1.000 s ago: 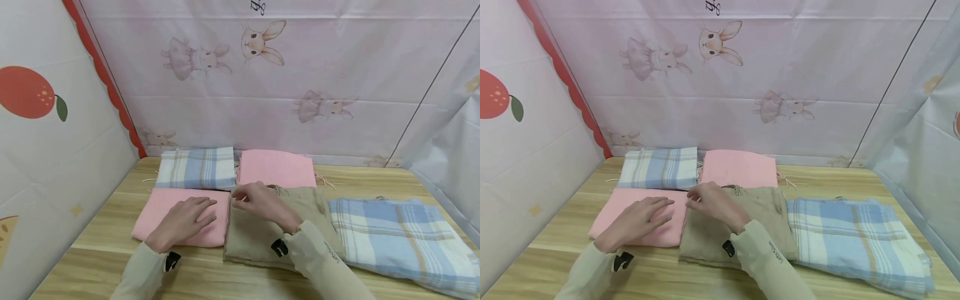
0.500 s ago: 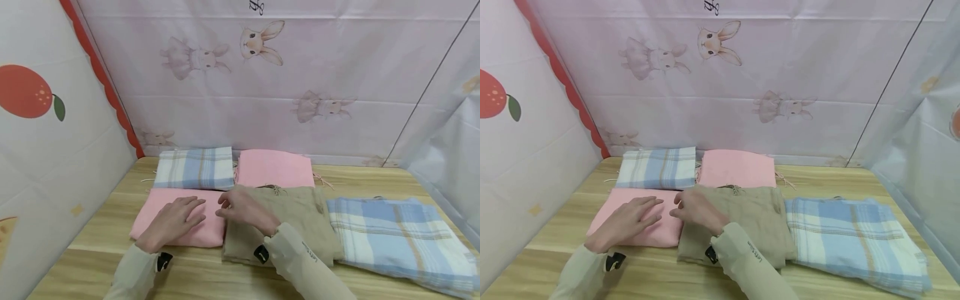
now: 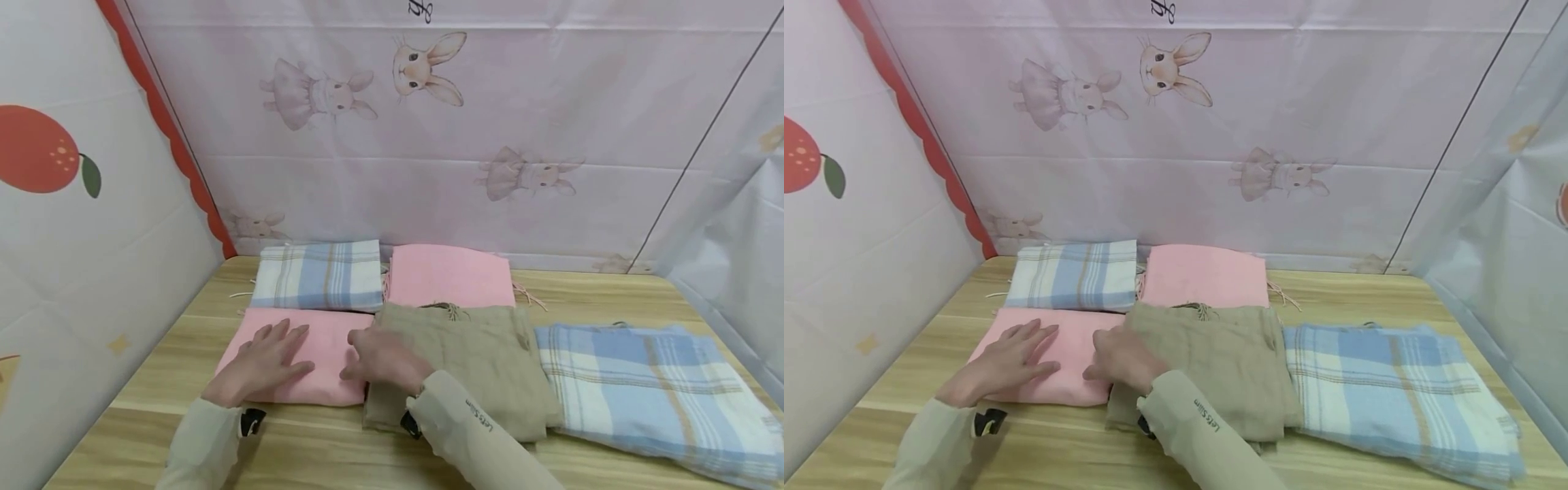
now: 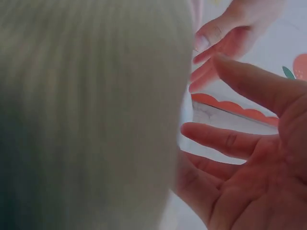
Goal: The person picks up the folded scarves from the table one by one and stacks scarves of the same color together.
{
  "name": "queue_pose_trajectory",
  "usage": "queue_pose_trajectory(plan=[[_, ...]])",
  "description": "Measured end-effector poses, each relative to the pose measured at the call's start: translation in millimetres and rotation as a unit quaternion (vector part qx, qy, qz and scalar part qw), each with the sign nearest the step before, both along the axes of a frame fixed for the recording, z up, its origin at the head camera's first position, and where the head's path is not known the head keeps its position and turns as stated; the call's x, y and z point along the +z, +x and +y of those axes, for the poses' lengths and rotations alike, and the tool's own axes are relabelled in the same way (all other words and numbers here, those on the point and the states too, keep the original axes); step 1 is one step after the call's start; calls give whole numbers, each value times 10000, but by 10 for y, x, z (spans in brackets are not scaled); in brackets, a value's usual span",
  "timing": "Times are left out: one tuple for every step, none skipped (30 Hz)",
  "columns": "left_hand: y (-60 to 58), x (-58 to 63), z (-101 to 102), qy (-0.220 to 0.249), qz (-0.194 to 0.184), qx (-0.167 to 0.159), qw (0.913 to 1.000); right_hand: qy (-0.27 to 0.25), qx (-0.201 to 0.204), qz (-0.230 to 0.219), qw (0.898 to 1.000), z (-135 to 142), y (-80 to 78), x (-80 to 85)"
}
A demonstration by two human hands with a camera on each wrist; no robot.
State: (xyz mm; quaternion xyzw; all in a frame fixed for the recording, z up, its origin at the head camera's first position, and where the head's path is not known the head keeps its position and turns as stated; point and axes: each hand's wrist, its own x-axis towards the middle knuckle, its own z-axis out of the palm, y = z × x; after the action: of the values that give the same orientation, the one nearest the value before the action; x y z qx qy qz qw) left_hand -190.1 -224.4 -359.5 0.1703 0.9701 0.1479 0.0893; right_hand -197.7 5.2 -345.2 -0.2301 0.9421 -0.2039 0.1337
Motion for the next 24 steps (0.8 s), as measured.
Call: queue_pose_trajectory(plan=[[-4,-1,-18,-19,-91,46,9999,151,66,45,9999,-17,7,-6],[-10,-1,-35,-20,-206,123,9997,285,138,81,9995,-36,16,-12],[-18,0,-52,-39,-295,185,9994,368,199,77,9991,-54,24,-19],[-25,1,-69,-65,-379,266,9989,433,238,46,9988,-72,33,-31],[-36,4,-85,-85,-479,355,9982,507,276,26,9983,-91,41,-42],[-44,6,-106,-111,-559,430,9974,575,315,2,9979,-108,50,-52],[-53,6,-128,-133,-621,483,9968,629,358,-14,9974,-125,59,-64],[-61,4,-153,-121,-644,487,9967,694,397,-15,9968,-142,65,-77],[-69,0,-178,-116,-666,491,9965,758,439,20,9962,-156,68,-91],[-76,-5,-203,-82,-690,472,9965,823,463,60,9955,-167,68,-102],[-85,-13,-230,-25,-710,437,9965,874,488,94,9949,-175,68,-110],[-91,-23,-258,38,-699,383,9968,904,502,105,9946,-179,67,-113],[-96,-30,-284,128,-696,346,9969,924,506,120,9944,-181,63,-115],[-102,-35,-309,204,-699,329,9968,931,499,119,9943,-180,61,-113],[-105,-39,-332,236,-736,360,9964,917,494,119,9945,-178,57,-111],[-108,-41,-354,268,-765,378,9960,890,498,95,9947,-176,52,-111],[-111,-43,-373,266,-776,397,9958,861,521,91,9949,-174,50,-110],[-113,-44,-391,259,-795,425,9956,852,550,95,9948,-172,47,-108],[-114,-42,-405,252,-817,449,9953,848,586,106,9946,-170,46,-108],[-117,-43,-417,227,-831,461,9952,813,612,102,9948,-169,43,-110],[-120,-44,-426,199,-855,471,9950,792,636,112,9948,-171,40,-116],[-122,-44,-435,192,-856,451,9951,786,666,137,9946,-171,38,-118],[-124,-44,-442,186,-854,422,9953,787,687,163,9944,-172,41,-117],[-124,-44,-450,188,-850,393,9954,770,688,159,9945,-174,44,-118]])
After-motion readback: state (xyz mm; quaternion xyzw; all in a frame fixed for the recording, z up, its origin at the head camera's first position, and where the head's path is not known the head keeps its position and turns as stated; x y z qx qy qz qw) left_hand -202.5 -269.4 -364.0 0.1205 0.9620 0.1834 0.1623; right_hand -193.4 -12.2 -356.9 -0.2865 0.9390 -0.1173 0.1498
